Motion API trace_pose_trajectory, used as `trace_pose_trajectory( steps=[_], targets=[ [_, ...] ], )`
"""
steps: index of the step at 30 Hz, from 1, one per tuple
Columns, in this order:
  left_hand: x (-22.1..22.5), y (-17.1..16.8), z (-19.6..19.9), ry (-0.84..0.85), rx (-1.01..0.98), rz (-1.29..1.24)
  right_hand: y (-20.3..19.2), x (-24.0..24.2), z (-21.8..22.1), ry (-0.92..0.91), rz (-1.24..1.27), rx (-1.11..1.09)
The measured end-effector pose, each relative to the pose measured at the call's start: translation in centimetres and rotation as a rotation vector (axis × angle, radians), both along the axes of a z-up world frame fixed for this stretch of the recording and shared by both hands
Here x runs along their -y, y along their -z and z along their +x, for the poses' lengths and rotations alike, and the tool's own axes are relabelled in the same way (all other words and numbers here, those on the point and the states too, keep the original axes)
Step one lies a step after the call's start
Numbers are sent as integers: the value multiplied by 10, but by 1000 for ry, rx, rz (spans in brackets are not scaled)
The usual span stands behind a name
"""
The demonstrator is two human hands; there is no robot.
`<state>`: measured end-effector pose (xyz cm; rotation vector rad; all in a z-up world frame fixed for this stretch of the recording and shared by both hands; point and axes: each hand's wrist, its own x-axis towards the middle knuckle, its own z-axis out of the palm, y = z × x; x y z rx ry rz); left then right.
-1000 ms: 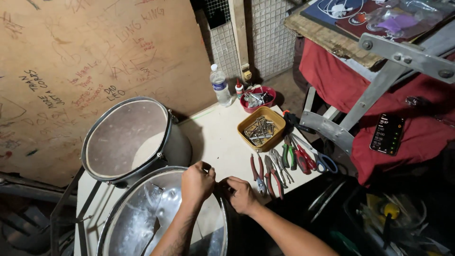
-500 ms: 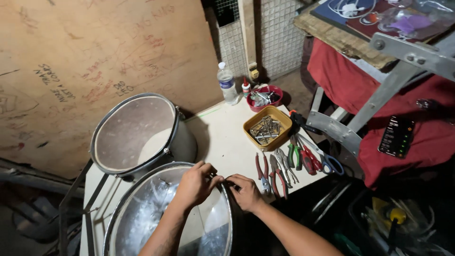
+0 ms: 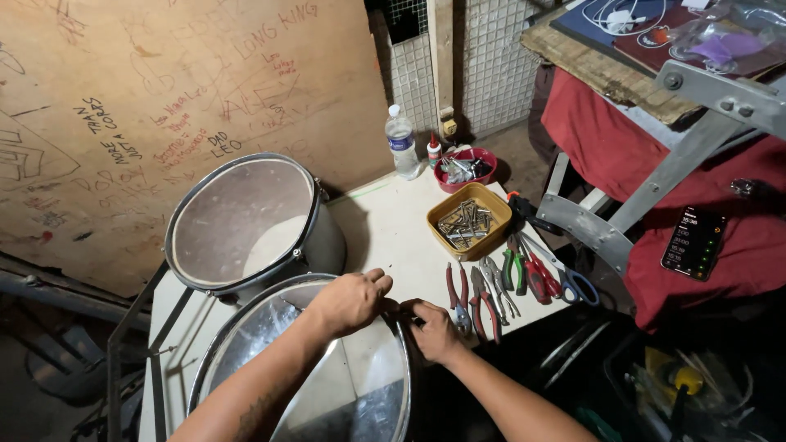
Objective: Repairing a drum by aligning the metal rim onto the shell and preparing fasteners
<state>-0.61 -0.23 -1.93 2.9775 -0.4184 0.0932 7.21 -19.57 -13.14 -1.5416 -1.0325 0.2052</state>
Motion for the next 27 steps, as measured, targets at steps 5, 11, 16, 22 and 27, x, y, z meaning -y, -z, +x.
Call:
trace_pose_trajectory(
  steps=[5,11,16,22,27],
  targets=[
    [5,-2,-9,-38,-9,96,-22,4,-5,-27,-3,-50],
    [24,-8,-21,-306,56,40,-21,3,-6,-28,41,-18],
    [28,-9,-21,-323,180,-72,-26,0,-5,-65,47,-29],
    [20,8,-12,-374,90,-92,-22,-4,1,-70,135,-2],
    [24,-12,-24,-640,40,-492,5,-10,17,-57,132,-149]
  ],
)
